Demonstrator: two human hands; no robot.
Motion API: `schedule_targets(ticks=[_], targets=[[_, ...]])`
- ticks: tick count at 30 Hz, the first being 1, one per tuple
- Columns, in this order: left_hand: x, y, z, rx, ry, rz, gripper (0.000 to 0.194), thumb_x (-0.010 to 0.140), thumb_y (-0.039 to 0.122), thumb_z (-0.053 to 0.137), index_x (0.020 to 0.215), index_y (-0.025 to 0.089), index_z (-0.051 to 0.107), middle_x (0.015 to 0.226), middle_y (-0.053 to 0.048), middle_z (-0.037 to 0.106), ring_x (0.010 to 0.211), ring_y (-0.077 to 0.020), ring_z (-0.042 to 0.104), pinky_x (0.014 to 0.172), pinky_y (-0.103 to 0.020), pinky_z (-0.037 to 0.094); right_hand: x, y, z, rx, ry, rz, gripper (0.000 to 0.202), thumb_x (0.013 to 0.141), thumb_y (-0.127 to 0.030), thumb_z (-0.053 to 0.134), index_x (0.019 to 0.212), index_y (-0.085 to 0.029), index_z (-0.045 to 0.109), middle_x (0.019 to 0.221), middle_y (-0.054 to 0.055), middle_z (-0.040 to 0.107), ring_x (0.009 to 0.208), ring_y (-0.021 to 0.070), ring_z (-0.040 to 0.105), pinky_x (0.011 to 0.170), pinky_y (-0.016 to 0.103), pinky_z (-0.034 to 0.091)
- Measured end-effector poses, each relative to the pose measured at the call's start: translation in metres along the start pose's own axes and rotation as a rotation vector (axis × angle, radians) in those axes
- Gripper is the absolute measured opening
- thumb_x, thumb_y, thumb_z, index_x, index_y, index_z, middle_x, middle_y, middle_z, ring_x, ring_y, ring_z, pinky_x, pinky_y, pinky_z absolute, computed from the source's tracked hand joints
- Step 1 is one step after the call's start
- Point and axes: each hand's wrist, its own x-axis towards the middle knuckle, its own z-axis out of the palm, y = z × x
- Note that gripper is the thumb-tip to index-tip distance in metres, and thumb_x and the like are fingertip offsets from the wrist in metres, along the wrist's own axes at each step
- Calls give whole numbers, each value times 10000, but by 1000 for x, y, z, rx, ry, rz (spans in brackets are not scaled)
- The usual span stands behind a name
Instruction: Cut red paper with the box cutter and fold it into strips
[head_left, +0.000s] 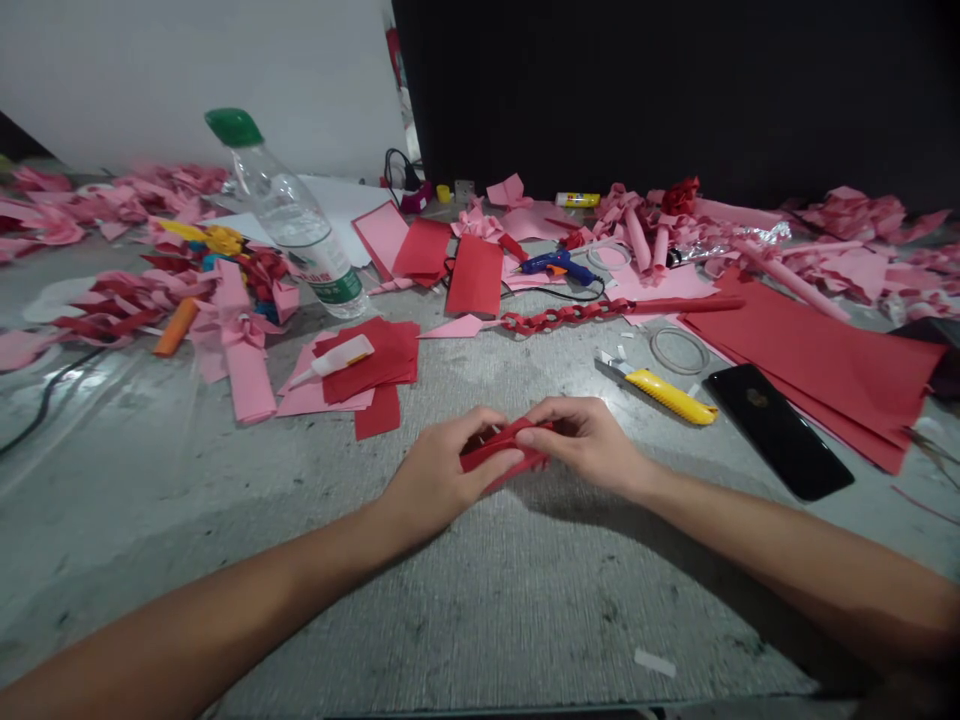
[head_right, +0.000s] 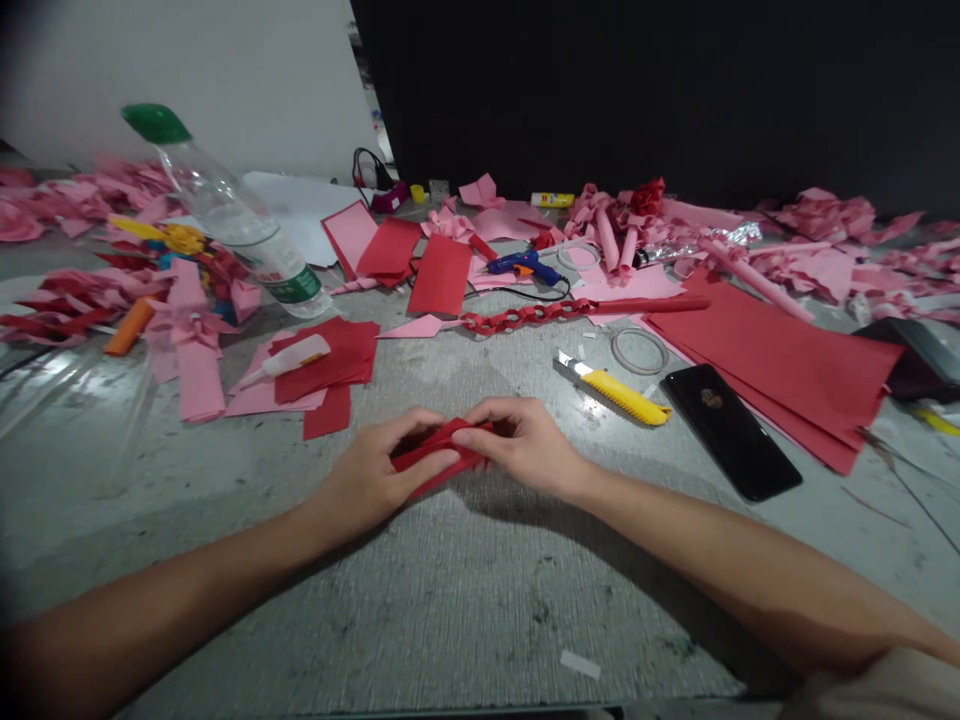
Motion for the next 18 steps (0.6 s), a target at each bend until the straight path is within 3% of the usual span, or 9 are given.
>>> schedule_targets(ticks=[3, 6, 14, 18], targets=[[1, 2, -2, 47, -41, -28, 289, 1032, 508, 668, 1027, 235, 762, 881, 22, 758, 787, -155, 657, 719, -299, 450, 0, 2, 0, -2, 43, -16, 270, 888, -452, 880, 875, -195, 801, 675, -3, 733, 540, 125, 648, 531, 266, 519], [1, 0, -1, 75, -47, -40, 355, 1041, 497, 638, 869, 208, 753, 710, 45, 650, 662, -123, 547, 632, -283, 352, 0, 1, -1, -5, 111, -25, 302, 862, -479, 904, 842, -199, 792, 655, -9, 720, 517, 120, 629, 514, 262, 507], [3, -1, -2, 14, -22, -64, 330, 1057, 469, 616, 933, 208, 775, 770, 35, 676, 707, -132, 552, 672, -292, 377, -1, -6, -3, -3, 14, -51, 308, 951, -502, 821, 890, -202, 796, 679, -9, 717, 577, 128, 650, 565, 270, 528], [3, -1, -3, 19, -48, -65, 320, 1062, 453, 601, 953, 205, 772, 774, 36, 662, 704, -131, 542, 665, -294, 373, -1, -3, -3, -22, 45, -58, 295, 959, -482, 810, 859, -205, 795, 651, -11, 702, 557, 126, 628, 553, 272, 516]])
